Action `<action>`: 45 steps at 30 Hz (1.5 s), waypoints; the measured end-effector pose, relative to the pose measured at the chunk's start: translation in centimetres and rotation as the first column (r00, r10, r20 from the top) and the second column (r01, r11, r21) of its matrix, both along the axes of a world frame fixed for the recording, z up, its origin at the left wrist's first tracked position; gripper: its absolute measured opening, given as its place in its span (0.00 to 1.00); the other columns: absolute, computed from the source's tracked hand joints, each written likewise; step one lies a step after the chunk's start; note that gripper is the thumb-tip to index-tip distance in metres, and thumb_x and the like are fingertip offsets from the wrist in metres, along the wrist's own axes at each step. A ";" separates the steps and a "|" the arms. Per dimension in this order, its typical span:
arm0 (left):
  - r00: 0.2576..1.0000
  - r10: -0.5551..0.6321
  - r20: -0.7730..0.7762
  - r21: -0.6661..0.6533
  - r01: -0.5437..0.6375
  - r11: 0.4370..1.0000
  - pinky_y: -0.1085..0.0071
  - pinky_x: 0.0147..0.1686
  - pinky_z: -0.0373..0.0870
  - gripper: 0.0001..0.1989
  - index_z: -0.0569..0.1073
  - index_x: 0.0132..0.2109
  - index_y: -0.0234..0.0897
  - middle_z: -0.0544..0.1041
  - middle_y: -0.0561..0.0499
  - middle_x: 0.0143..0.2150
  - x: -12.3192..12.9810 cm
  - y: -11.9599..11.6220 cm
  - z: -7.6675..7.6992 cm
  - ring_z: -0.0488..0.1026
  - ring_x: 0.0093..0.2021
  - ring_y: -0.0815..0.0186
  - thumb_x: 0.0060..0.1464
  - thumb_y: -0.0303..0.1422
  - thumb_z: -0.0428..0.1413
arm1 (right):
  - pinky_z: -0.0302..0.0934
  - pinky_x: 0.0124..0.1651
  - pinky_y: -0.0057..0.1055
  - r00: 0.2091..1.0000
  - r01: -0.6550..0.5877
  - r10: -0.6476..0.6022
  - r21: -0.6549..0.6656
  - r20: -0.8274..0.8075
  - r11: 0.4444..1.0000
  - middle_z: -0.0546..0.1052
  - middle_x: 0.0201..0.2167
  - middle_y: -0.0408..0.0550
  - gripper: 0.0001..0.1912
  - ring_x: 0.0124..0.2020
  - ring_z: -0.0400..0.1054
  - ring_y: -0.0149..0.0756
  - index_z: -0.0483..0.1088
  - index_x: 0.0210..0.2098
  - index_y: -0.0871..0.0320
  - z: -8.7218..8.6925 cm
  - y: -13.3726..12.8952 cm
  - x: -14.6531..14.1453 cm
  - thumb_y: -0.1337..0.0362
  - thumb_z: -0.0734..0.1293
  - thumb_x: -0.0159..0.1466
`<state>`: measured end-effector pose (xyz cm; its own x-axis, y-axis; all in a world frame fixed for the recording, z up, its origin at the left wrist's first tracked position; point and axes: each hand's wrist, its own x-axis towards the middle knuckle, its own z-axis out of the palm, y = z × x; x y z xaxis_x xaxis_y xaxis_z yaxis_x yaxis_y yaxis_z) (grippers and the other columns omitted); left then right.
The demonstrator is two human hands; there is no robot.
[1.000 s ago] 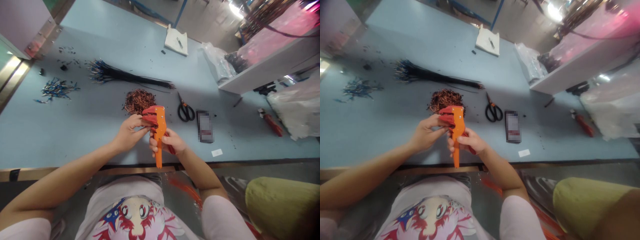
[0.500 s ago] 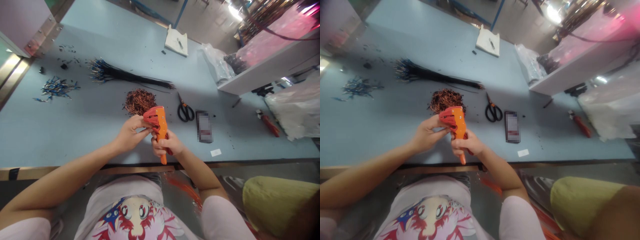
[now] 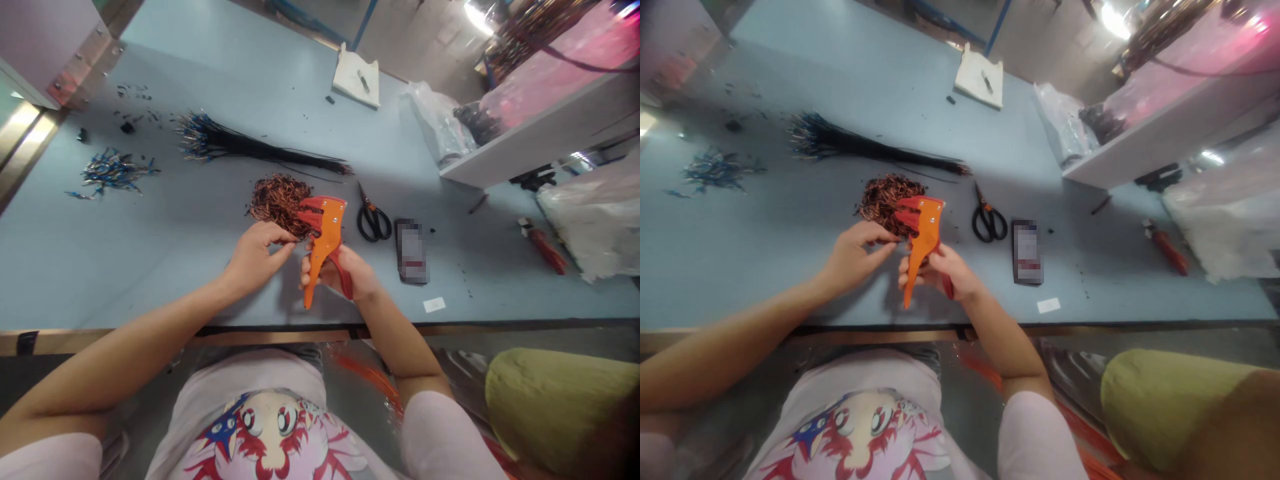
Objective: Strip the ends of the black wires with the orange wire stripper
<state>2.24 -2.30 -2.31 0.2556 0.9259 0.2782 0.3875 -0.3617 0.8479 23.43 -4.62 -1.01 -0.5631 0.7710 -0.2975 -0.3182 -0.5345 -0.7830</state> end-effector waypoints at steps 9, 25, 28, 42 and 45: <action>0.995 0.063 -0.080 0.062 -0.058 0.996 0.64 0.45 0.67 0.07 0.80 0.37 0.38 0.82 0.48 0.36 -0.3 0.6 -0.7 0.75 0.40 0.60 0.57 0.32 0.57 | 0.73 0.39 0.42 0.970 0.108 -0.135 0.140 0.200 0.984 0.79 0.41 0.52 0.32 0.36 0.78 0.43 0.66 0.51 0.57 2.0 0.3 1.7 0.44 0.75 0.57; 0.997 0.074 -0.035 0.054 -0.073 0.996 0.66 0.41 0.68 0.07 0.79 0.36 0.37 0.81 0.49 0.36 -0.6 0.8 -0.3 0.74 0.38 0.63 0.57 0.34 0.57 | 0.73 0.35 0.39 0.657 0.219 -0.306 0.215 0.689 0.952 0.81 0.41 0.54 0.18 0.40 0.77 0.47 0.72 0.43 0.56 0.7 3.8 5.7 0.53 0.72 0.57; 0.996 0.084 -0.041 0.053 -0.082 0.995 0.66 0.41 0.68 0.08 0.79 0.36 0.38 0.81 0.50 0.36 -0.6 0.8 -0.4 0.75 0.38 0.64 0.57 0.34 0.57 | 0.74 0.36 0.42 0.798 0.201 -0.260 0.167 0.544 0.965 0.81 0.44 0.56 0.25 0.40 0.77 0.47 0.71 0.45 0.57 1.1 3.2 4.6 0.51 0.74 0.53; 0.997 0.075 -0.030 0.041 -0.074 0.996 0.68 0.38 0.67 0.08 0.79 0.36 0.38 0.80 0.50 0.35 -0.6 0.9 -0.6 0.74 0.37 0.65 0.57 0.34 0.57 | 0.57 0.58 0.64 -0.328 -0.151 -0.625 0.614 0.708 0.775 0.70 0.58 0.72 0.32 0.59 0.64 0.65 0.61 0.64 0.66 -1.9 5.4 7.6 0.62 0.65 0.61; 0.997 0.068 -0.028 0.035 -0.067 0.997 0.67 0.39 0.68 0.08 0.79 0.36 0.38 0.80 0.51 0.35 -0.6 0.8 -0.5 0.74 0.37 0.65 0.57 0.35 0.57 | 0.54 0.59 0.63 -0.394 -0.196 -0.580 0.552 0.713 0.811 0.69 0.59 0.72 0.30 0.61 0.60 0.67 0.64 0.63 0.66 -2.2 5.5 6.9 0.60 0.65 0.65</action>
<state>1.62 -1.48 -2.83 0.2016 0.9314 0.3031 0.4360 -0.3624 0.8237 30.33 0.92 -3.19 0.3378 0.9287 0.1530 0.9333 -0.3095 -0.1819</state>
